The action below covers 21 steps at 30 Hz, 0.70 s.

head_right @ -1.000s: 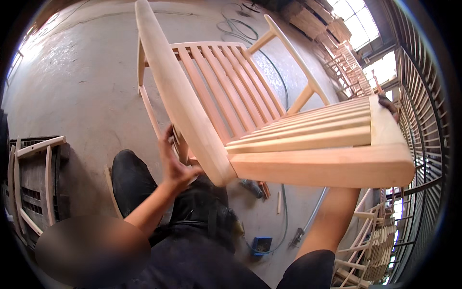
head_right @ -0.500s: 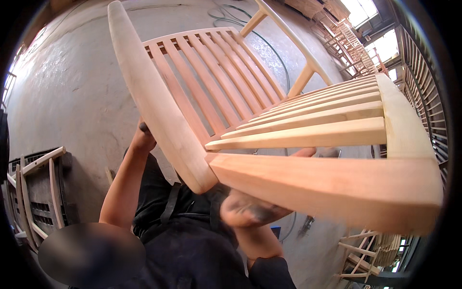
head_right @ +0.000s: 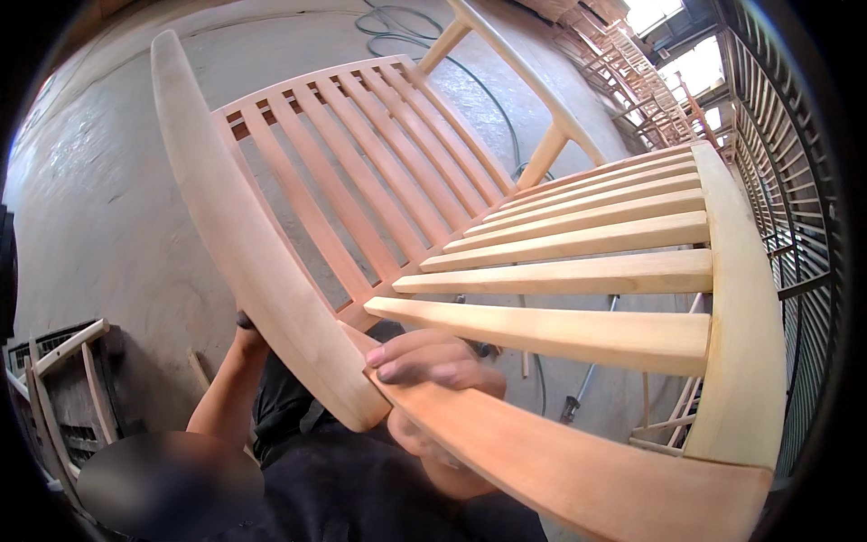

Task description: The person assembles a wooden chair by attaching the backrest to the seat frame using a cordless drill and screws. They position the chair, align the parts, and drive screws into the joints to secure the structure.

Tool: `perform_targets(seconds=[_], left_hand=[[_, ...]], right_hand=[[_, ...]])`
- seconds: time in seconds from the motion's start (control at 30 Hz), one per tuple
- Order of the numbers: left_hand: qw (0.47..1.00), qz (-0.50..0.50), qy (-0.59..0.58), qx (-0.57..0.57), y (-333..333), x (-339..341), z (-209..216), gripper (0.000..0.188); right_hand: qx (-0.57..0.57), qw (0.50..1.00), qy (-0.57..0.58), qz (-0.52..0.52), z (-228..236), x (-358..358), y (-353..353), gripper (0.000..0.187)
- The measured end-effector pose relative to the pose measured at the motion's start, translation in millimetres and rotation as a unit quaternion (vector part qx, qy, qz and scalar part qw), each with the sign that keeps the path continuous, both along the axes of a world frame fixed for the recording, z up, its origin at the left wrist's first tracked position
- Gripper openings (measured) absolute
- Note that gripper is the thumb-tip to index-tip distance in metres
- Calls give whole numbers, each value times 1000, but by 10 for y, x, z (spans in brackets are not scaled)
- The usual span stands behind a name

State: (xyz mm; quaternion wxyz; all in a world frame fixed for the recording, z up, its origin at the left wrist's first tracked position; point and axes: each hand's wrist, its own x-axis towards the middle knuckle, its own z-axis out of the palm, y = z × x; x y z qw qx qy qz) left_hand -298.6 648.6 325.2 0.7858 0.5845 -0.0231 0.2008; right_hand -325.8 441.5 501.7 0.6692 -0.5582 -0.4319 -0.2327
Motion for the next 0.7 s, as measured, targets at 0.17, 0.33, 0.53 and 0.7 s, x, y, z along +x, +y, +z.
perform_targets(seconds=[0.17, 0.33, 0.53, 0.7], left_hand=[[994, 70, 2, 81, -142, -938, -564, 69], [990, 116, -80, 26, -80, -43, -229, 96], [999, 31, -31, -1, 169, 289, -75, 103], [996, 47, -58, -50, 162, 470, 85, 104]], right_hand=[[19, 1000, 15, 7, -590, -697, -13, 62], [-46, 994, 100, 27, -110, -154, 6, 57], [61, 979, 173, 91, -264, 260, 144, 72], [32, 996, 42, 66, -254, 530, 347, 80]])
